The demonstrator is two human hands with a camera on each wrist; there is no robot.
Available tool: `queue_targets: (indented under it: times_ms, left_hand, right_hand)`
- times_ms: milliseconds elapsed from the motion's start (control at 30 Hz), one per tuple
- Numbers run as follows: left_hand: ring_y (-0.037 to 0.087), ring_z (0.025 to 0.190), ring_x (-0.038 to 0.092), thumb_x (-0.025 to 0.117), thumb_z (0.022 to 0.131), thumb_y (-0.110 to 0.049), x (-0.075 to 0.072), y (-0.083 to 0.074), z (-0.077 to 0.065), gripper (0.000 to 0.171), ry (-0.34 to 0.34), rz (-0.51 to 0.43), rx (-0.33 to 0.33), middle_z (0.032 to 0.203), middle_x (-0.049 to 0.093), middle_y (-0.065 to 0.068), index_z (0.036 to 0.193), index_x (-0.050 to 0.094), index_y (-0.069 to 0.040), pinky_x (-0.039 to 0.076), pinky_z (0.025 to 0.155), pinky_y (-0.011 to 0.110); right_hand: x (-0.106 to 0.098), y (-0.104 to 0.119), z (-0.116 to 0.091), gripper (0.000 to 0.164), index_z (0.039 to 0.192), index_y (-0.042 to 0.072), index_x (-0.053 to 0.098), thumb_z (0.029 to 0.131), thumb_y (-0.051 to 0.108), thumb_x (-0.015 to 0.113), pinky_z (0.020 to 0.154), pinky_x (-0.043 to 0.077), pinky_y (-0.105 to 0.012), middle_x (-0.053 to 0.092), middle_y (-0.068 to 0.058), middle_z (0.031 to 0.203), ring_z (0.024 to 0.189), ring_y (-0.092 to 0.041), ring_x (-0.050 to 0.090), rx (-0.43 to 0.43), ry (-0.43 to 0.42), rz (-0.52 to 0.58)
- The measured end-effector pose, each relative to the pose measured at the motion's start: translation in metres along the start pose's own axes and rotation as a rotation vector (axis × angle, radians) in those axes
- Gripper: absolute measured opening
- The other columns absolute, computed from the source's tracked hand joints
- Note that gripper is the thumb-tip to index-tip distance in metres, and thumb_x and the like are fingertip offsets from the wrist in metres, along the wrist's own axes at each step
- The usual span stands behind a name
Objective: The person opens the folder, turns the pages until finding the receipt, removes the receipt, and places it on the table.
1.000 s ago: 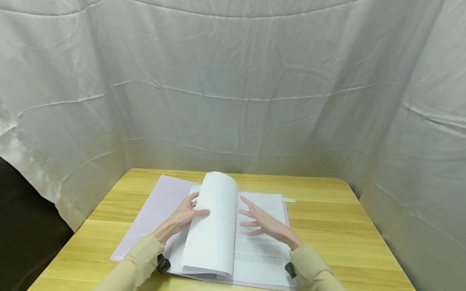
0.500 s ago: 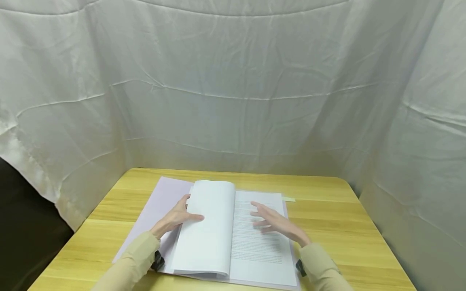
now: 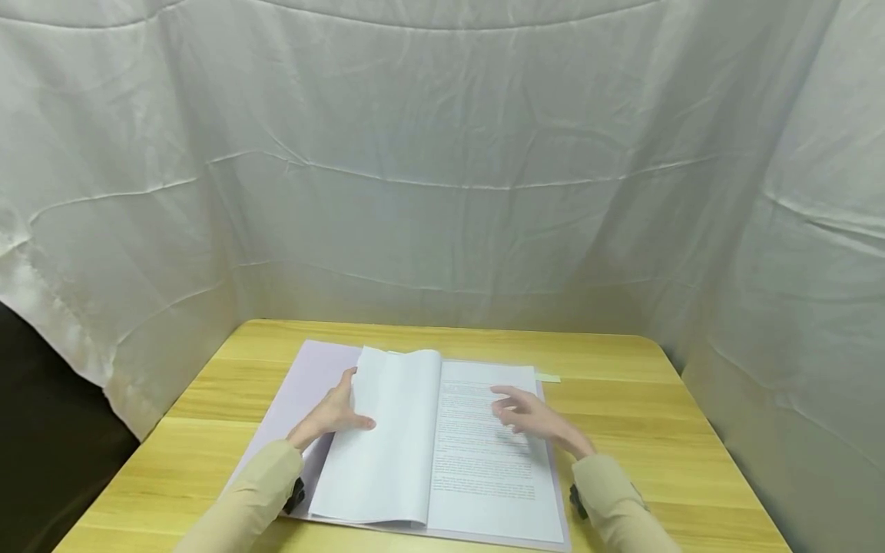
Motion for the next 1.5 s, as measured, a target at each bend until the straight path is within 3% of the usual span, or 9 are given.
queue_targets:
  times_ms: [100, 333, 467, 600, 733, 867, 1133, 1367, 1500]
  left_hand:
    - [0.054, 0.137, 0.042, 0.091, 0.069, -0.007, 0.001, 0.003, 0.0, 0.117, -0.002, 0.032, -0.004, 0.144, 0.042, 0.044, 0.154, 0.012, 0.011, 0.038, 0.115, 0.061]
    - [0.053, 0.134, 0.047, 0.093, 0.068, -0.009, 0.004, 0.008, 0.001, 0.12, -0.023, 0.093, 0.009, 0.142, 0.049, 0.04, 0.155, 0.012, 0.009, 0.044, 0.11, 0.06]
    - [0.054, 0.141, 0.038, 0.093, 0.067, -0.008, 0.005, 0.01, 0.0, 0.119, -0.033, 0.099, 0.025, 0.148, 0.042, 0.039, 0.155, 0.013, 0.01, 0.036, 0.115, 0.064]
    - [0.058, 0.145, 0.027, 0.093, 0.068, -0.01, 0.005, 0.01, 0.0, 0.116, -0.042, 0.124, 0.031, 0.154, 0.029, 0.041, 0.155, 0.018, 0.009, 0.028, 0.118, 0.068]
    - [0.053, 0.13, 0.044, 0.095, 0.065, -0.015, 0.005, 0.01, 0.0, 0.114, -0.074, 0.201, 0.06, 0.147, 0.036, 0.04, 0.152, 0.025, 0.01, 0.04, 0.111, 0.062]
    - [0.047, 0.129, 0.044, 0.095, 0.065, -0.018, 0.005, 0.01, 0.0, 0.111, -0.087, 0.245, 0.102, 0.146, 0.04, 0.035, 0.15, 0.03, 0.011, 0.039, 0.113, 0.059]
    - [0.049, 0.149, 0.027, 0.086, 0.074, -0.004, 0.008, 0.008, 0.001, 0.095, 0.046, 0.136, 0.151, 0.158, 0.033, 0.03, 0.152, 0.031, 0.007, 0.022, 0.124, 0.061]
    - [0.047, 0.149, 0.03, 0.074, 0.08, 0.008, 0.012, 0.01, 0.003, 0.083, 0.167, 0.085, 0.245, 0.158, 0.034, 0.03, 0.151, 0.031, 0.008, 0.024, 0.124, 0.059]
    - [0.047, 0.149, 0.029, 0.071, 0.081, 0.009, 0.013, 0.012, 0.004, 0.081, 0.208, 0.085, 0.249, 0.159, 0.035, 0.028, 0.152, 0.031, 0.006, 0.024, 0.124, 0.06]
  right_hand:
    - [-0.002, -0.002, 0.003, 0.06, 0.151, -0.004, 0.036, 0.104, 0.027, 0.055, 0.088, 0.057, -0.034, 0.055, -0.031, 0.14, 0.121, -0.036, 0.06, 0.0, -0.032, -0.07]
    - [-0.012, -0.012, 0.012, 0.055, 0.143, -0.005, 0.047, 0.1, 0.025, 0.062, 0.09, 0.049, -0.034, 0.063, -0.027, 0.13, 0.107, -0.027, 0.06, -0.006, -0.141, -0.217]
    - [-0.017, -0.018, 0.019, 0.054, 0.141, -0.006, 0.05, 0.098, 0.023, 0.065, 0.087, 0.049, -0.035, 0.062, -0.03, 0.13, 0.105, -0.028, 0.059, -0.002, -0.184, -0.246]
    - [-0.021, -0.024, 0.025, 0.053, 0.14, -0.007, 0.051, 0.096, 0.021, 0.067, 0.099, 0.051, -0.053, 0.058, -0.032, 0.135, 0.116, -0.043, 0.059, -0.01, -0.228, -0.277]
    - [-0.024, -0.028, 0.03, 0.054, 0.14, -0.007, 0.051, 0.096, 0.018, 0.067, 0.114, 0.033, -0.069, 0.052, -0.032, 0.143, 0.136, -0.054, 0.044, -0.005, -0.269, -0.322]
    - [-0.027, -0.03, 0.033, 0.055, 0.139, -0.009, 0.05, 0.093, 0.015, 0.069, 0.115, 0.028, -0.072, 0.051, -0.034, 0.143, 0.137, -0.056, 0.04, -0.018, -0.312, -0.372]
    - [-0.033, -0.037, 0.041, 0.058, 0.141, -0.007, 0.049, 0.092, 0.016, 0.069, 0.116, 0.027, -0.071, 0.045, -0.036, 0.147, 0.138, -0.057, 0.038, 0.048, -0.366, -0.396]
    - [-0.037, -0.039, 0.049, 0.057, 0.141, -0.008, 0.05, 0.091, 0.013, 0.069, 0.117, 0.03, -0.067, 0.047, -0.035, 0.146, 0.138, -0.055, 0.04, 0.067, -0.408, -0.405]
    - [-0.039, -0.038, 0.051, 0.055, 0.137, -0.01, 0.053, 0.089, 0.01, 0.07, 0.111, 0.038, -0.067, 0.052, -0.035, 0.141, 0.13, -0.054, 0.047, 0.064, -0.46, -0.413]
Point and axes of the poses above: each hand's wrist, its own z-axis towards the middle knuckle, its own x-axis out of the palm, y = z × x, the point moved 2 cm from there along z, towards the middle knuckle
